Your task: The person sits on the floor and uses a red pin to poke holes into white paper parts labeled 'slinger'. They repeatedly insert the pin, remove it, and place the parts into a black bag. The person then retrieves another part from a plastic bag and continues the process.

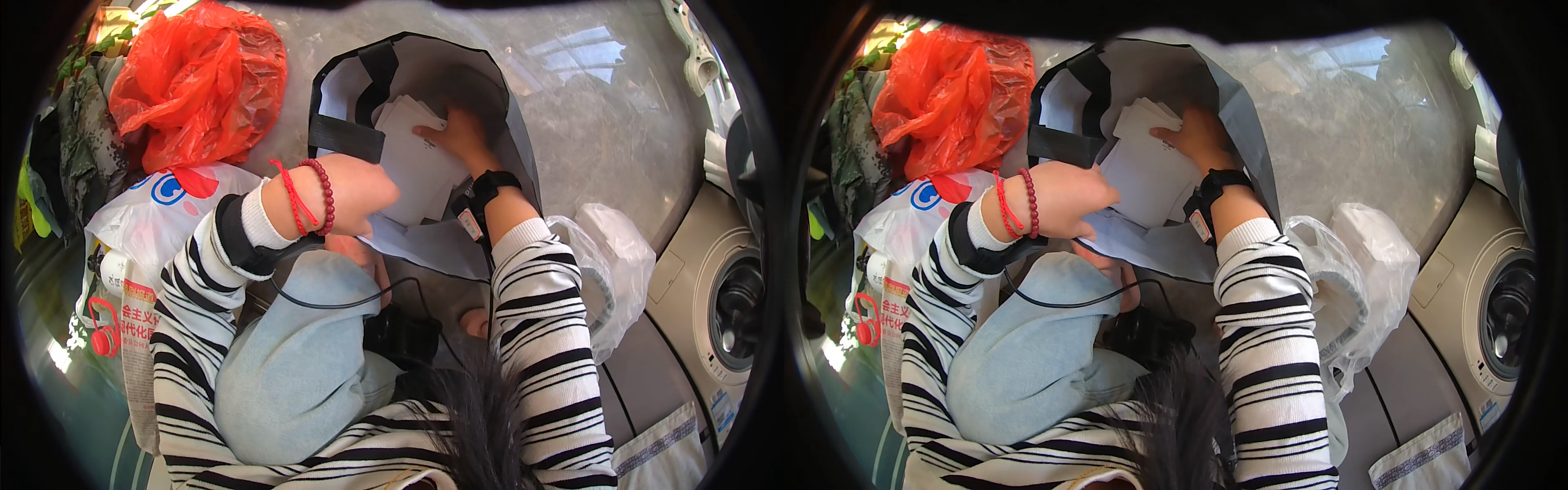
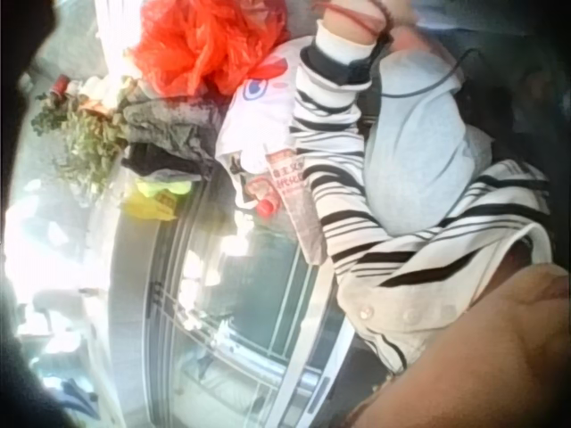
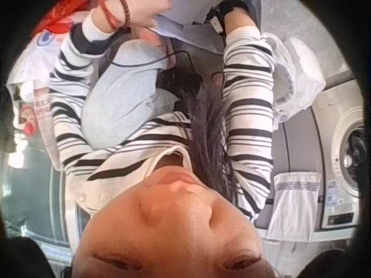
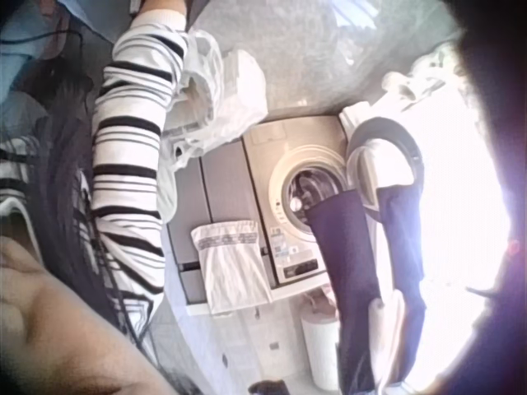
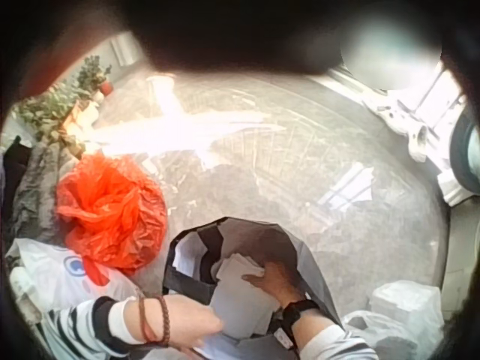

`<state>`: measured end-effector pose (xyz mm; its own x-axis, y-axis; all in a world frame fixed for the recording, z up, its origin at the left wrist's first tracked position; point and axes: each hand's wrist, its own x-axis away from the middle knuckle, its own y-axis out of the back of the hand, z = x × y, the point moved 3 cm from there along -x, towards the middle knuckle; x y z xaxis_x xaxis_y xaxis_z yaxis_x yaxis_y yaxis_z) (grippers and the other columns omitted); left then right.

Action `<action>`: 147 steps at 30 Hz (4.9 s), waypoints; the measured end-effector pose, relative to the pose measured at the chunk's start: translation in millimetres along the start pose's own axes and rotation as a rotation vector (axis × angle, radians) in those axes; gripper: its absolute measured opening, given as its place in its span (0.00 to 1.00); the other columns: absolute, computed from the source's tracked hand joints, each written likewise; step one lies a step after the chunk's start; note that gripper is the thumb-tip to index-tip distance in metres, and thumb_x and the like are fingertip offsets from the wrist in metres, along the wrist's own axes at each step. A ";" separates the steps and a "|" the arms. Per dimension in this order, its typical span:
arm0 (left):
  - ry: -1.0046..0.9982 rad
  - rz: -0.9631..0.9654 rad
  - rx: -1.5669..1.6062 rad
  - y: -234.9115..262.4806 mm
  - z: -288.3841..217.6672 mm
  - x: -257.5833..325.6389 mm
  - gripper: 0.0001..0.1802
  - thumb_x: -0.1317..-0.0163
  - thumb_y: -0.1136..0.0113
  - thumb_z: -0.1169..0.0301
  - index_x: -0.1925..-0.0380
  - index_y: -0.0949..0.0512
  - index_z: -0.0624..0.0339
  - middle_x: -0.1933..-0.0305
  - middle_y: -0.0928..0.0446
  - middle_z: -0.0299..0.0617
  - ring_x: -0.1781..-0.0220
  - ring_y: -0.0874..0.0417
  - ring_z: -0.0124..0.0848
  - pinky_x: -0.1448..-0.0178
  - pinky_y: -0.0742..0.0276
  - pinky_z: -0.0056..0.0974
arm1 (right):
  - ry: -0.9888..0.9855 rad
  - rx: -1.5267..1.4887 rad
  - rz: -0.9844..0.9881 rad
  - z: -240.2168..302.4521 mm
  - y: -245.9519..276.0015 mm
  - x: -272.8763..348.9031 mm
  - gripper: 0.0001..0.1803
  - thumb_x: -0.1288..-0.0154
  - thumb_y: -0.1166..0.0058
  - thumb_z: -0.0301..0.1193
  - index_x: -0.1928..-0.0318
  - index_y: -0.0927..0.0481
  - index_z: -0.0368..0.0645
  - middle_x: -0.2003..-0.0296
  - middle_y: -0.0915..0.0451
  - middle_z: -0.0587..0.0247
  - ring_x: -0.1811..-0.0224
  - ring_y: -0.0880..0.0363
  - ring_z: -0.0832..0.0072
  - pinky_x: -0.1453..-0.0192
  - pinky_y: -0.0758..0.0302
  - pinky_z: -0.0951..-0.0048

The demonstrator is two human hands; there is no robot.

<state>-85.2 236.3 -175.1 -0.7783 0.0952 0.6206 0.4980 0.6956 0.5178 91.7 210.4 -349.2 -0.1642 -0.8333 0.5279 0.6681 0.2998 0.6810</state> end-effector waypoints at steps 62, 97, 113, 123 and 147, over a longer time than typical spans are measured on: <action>0.292 -0.685 -0.010 -29.3 80.0 -41.6 0.36 0.58 0.30 0.72 0.45 0.32 0.55 0.52 0.29 0.50 0.46 0.29 0.50 0.46 0.26 0.47 | 0.173 -0.704 -0.598 38.0 19.4 87.6 0.20 0.41 0.39 0.35 0.52 0.23 0.35 0.55 0.21 0.55 0.52 0.23 0.68 0.44 0.31 0.70; 0.245 -0.669 -0.204 -40.7 62.6 -31.3 0.51 0.66 0.25 0.52 0.37 0.35 0.45 0.40 0.31 0.43 0.35 0.34 0.41 0.31 0.49 0.61 | -0.277 -1.346 -0.591 11.5 8.5 75.9 0.16 0.31 0.56 0.36 0.54 0.23 0.37 0.58 0.18 0.57 0.52 0.22 0.69 0.42 0.30 0.66; 0.275 -0.992 -0.208 -4.4 94.9 -57.3 0.28 0.52 0.32 0.61 0.48 0.25 0.52 0.54 0.22 0.45 0.53 0.22 0.44 0.48 0.27 0.44 | -0.097 -1.386 -0.608 2.4 32.7 58.0 0.19 0.32 0.54 0.36 0.48 0.25 0.35 0.49 0.23 0.60 0.47 0.28 0.71 0.42 0.35 0.71; -0.003 -1.482 1.240 -35.4 139.3 -60.9 0.21 0.44 0.35 0.60 0.56 0.23 0.63 0.53 0.23 0.38 0.49 0.25 0.29 0.42 0.33 0.34 | 0.006 -1.203 -0.775 -6.6 1.7 32.6 0.20 0.30 0.55 0.37 0.46 0.27 0.36 0.47 0.26 0.59 0.43 0.30 0.70 0.37 0.37 0.70; 0.126 -1.621 1.208 -45.5 132.5 -70.1 0.10 0.43 0.37 0.73 0.61 0.18 0.62 0.61 0.20 0.36 0.56 0.22 0.24 0.48 0.30 0.28 | 0.088 -1.062 -0.813 26.7 14.5 60.6 0.17 0.35 0.49 0.29 0.50 0.26 0.32 0.50 0.24 0.57 0.48 0.26 0.69 0.41 0.33 0.69</action>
<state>-104.0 292.4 -320.2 -0.1043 -0.9850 0.1376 -0.9945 0.1028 -0.0183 72.1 176.7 -293.7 -0.7612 -0.6403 0.1031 0.6464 -0.7619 0.0412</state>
